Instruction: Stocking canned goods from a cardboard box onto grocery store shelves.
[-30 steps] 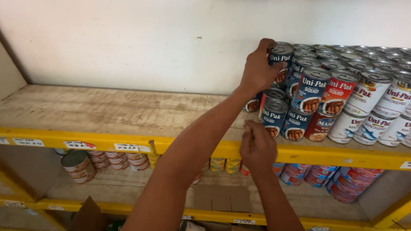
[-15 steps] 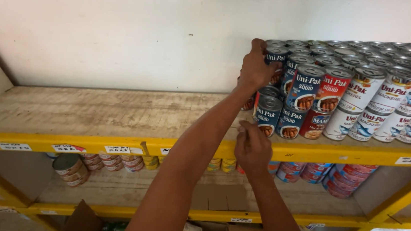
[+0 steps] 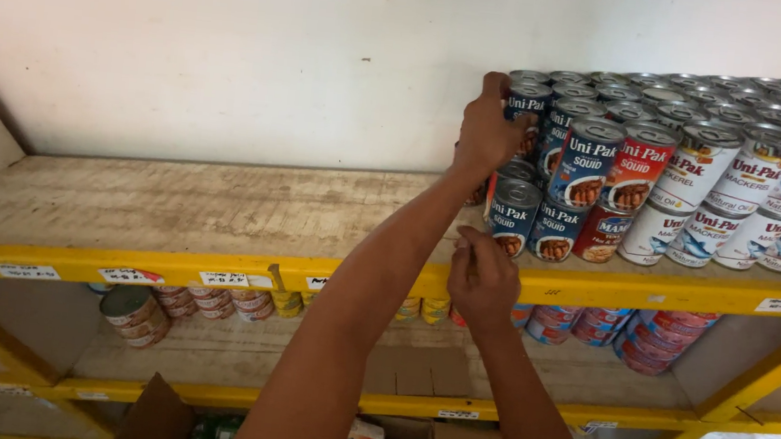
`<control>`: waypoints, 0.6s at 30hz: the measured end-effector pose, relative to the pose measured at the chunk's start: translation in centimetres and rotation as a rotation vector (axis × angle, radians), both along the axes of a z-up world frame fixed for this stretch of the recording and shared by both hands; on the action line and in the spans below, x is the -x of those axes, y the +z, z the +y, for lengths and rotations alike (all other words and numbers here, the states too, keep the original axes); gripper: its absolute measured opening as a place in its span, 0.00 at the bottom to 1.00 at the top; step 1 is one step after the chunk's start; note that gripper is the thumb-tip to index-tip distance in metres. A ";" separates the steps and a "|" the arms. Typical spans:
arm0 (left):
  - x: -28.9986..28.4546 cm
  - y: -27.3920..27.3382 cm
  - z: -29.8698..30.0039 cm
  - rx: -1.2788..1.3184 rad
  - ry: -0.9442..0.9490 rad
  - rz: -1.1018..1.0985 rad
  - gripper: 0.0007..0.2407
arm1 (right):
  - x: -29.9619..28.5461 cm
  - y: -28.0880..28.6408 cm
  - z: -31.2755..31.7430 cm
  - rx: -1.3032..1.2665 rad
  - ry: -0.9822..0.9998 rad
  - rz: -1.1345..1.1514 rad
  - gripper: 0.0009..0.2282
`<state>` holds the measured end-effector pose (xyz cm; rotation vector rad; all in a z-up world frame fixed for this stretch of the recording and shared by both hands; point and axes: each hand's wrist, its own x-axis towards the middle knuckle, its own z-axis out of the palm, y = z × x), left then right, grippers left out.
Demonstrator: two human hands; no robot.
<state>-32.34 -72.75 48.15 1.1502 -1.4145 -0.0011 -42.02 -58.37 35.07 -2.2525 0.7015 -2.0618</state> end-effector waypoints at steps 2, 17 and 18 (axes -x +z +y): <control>-0.3 -0.5 -0.6 0.021 -0.014 0.000 0.27 | 0.0 -0.1 0.0 0.001 -0.008 0.003 0.06; -0.8 -1.4 -0.4 -0.085 0.018 -0.020 0.28 | -0.2 0.2 0.1 0.044 -0.040 0.003 0.06; -0.6 -1.0 0.2 -0.163 0.013 -0.008 0.28 | -0.1 0.2 0.2 0.054 -0.041 0.009 0.06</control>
